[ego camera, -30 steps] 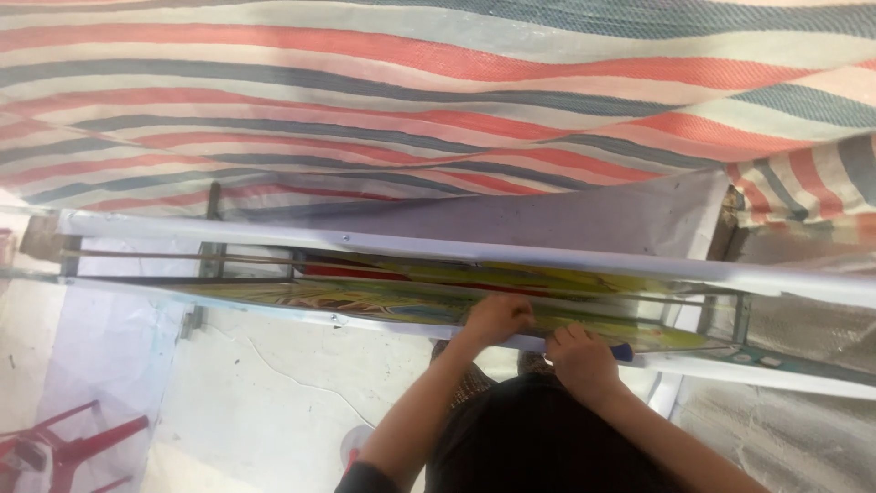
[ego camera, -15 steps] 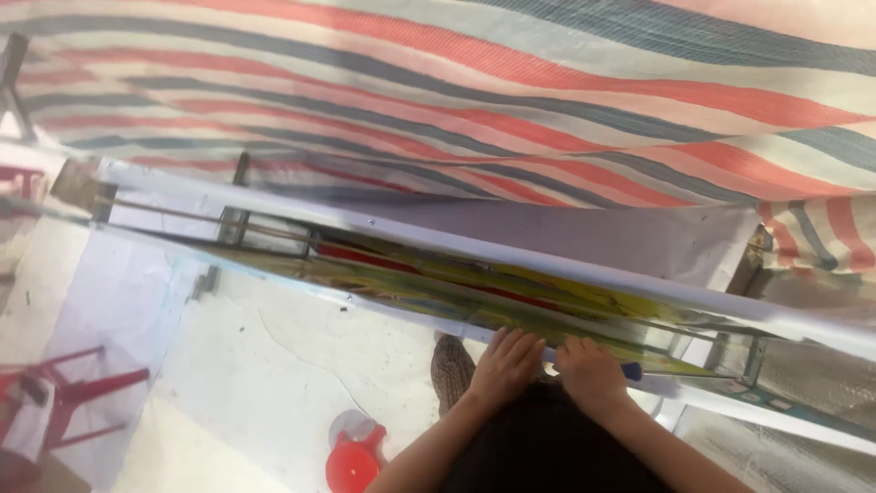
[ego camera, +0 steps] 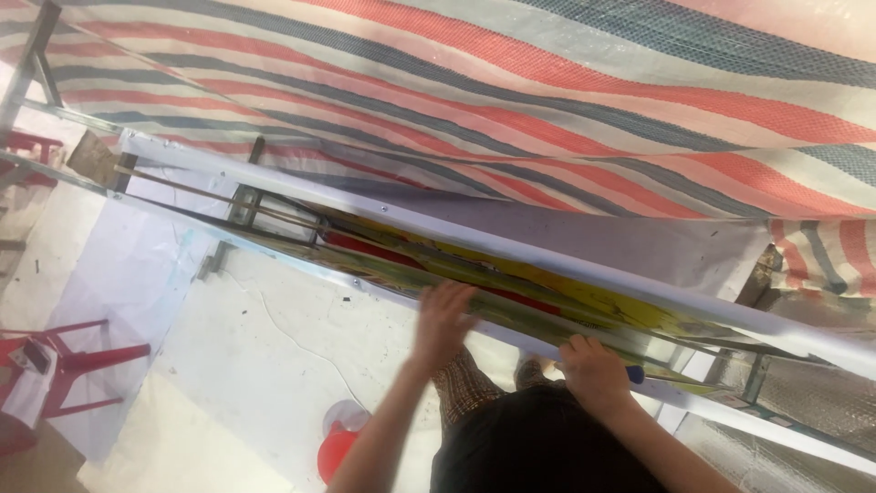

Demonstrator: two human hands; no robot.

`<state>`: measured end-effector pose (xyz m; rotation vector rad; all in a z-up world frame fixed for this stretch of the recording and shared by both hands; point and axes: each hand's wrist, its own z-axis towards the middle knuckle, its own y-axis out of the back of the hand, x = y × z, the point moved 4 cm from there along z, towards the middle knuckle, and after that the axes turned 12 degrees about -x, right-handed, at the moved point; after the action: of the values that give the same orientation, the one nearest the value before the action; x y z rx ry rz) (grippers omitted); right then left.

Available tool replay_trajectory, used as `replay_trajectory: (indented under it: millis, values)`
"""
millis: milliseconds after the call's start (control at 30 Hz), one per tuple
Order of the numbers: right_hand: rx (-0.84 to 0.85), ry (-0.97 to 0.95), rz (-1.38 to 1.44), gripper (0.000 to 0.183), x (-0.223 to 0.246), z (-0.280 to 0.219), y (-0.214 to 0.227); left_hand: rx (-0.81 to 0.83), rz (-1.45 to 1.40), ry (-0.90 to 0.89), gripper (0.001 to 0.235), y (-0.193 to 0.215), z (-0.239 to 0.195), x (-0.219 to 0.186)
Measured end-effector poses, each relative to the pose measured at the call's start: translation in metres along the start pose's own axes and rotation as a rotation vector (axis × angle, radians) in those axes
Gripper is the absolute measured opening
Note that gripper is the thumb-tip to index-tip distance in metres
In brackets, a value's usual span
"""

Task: Assembling a printed sign into a frame using a screwdriver

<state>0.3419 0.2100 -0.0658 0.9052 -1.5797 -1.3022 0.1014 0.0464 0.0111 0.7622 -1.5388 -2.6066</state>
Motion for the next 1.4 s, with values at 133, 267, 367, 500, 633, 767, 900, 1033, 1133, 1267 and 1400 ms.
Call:
replay_trajectory:
  millis: [133, 267, 367, 500, 633, 767, 900, 1033, 1133, 1267, 1400]
  values:
    - [-0.028, 0.030, 0.026, 0.025, -0.001, 0.000, -0.005, 0.211, 0.012, 0.179, 0.030, -0.005, -0.017, 0.045]
    - [-0.080, 0.030, 0.020, 0.027, -0.002, -0.004, -0.006, 0.172, -0.156, 0.269, 0.024, -0.012, -0.003, 0.053]
    - [0.022, -0.001, 0.014, 0.028, -0.008, -0.003, -0.007, 0.147, -0.196, 0.204, 0.014, -0.017, 0.002, 0.056]
    - [0.049, -0.014, 0.001, 0.031, -0.009, 0.002, 0.013, 0.242, -0.150, 0.271, 0.019, -0.031, 0.000, 0.064]
    - [-0.039, 0.032, -0.070, 0.054, 0.028, 0.023, 0.072, 0.321, -0.110, 0.314, 0.019, -0.038, -0.004, 0.065]
    - [-0.117, 0.238, 0.027, 0.031, 0.085, 0.049, 0.097, 0.539, -0.024, 0.418, 0.025, -0.031, 0.011, 0.049]
    - [-0.428, 0.312, -0.179, 0.045, 0.105, 0.058, 0.037, 0.477, -0.039, 0.324, 0.008, -0.037, 0.000, 0.046]
    - [-0.419, 0.283, -0.177, 0.029, 0.103, 0.067, 0.010, 0.412, -0.063, 0.281, 0.015, -0.042, -0.001, 0.039]
    - [-0.321, 0.231, -0.175, 0.027, 0.097, 0.061, 0.005, 0.309, -0.168, 0.245, 0.014, -0.047, 0.000, 0.045]
    - [-0.310, 0.167, -0.034, 0.020, 0.103, 0.064, 0.051, 0.079, -0.422, 0.304, 0.030, 0.016, 0.022, 0.099]
    - [-0.217, 0.057, -0.011, 0.031, 0.099, 0.058, 0.049, 0.433, -0.135, 0.313, 0.042, 0.071, 0.030, 0.139]
